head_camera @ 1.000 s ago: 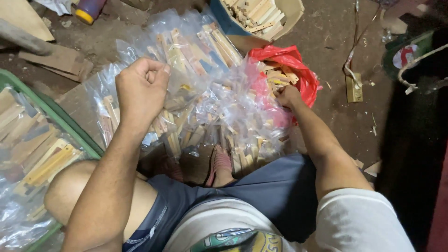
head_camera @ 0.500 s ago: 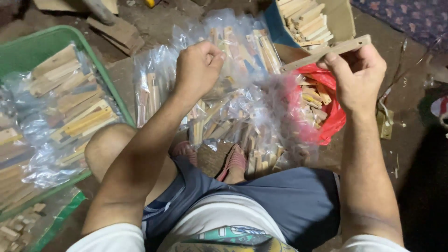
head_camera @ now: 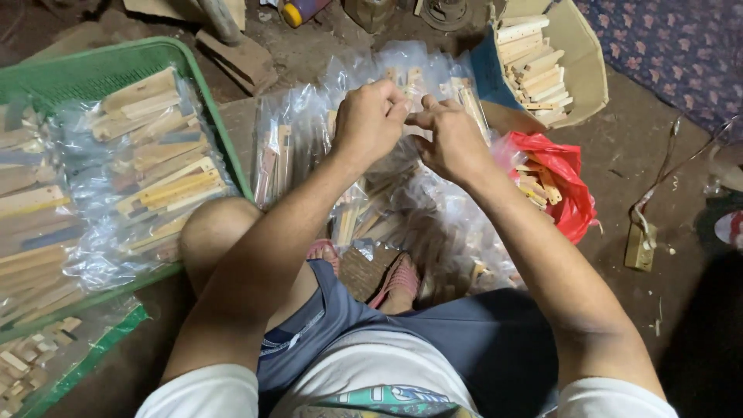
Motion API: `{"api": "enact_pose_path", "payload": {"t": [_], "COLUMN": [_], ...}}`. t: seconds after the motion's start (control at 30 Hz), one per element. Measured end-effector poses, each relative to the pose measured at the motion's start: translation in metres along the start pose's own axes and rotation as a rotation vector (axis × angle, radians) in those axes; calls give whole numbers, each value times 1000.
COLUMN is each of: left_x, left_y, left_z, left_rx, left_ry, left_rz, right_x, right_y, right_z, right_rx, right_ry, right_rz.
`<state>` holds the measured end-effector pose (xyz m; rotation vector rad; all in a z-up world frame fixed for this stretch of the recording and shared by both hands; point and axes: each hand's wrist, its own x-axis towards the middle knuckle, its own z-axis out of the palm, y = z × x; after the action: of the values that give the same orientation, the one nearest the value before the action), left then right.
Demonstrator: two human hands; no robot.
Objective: The person places wooden strips into plastic bags and then puts the filled bags into a green basket.
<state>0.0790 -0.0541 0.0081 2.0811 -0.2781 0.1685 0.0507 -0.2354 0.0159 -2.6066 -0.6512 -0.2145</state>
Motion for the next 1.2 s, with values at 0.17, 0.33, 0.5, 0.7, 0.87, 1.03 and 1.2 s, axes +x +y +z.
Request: {"api": "enact_pose_path", "payload": {"t": [0.17,0.33,0.5,0.7,0.87,1.03,1.2], "left_x": [3,-3,-4,-11,-14,-18,-18], "left_y": [-11,7,13,24,33,26,25], "left_z": [0,-3,1,4,6,2,1], "left_rx": [11,-9,7,-30,-8,-18,-7], "left_ry": [9,-96,-108,-134,-137,-144,-125], "left_rz": [38,86,61,67,6,-17,-37], "right_x": [-23,-126,-281,-247,-258,-284,-347], "right_y": [15,176,315,227,260,286,318], "right_z": [-58,-78,30,90,125,50,58], "right_rx": [286,528,118,281,-59,-289,64], "right_ry": [138,555,259,-64,42,445,210], "right_rz": [196,545,1267,1281,1048,1372,1887]}}
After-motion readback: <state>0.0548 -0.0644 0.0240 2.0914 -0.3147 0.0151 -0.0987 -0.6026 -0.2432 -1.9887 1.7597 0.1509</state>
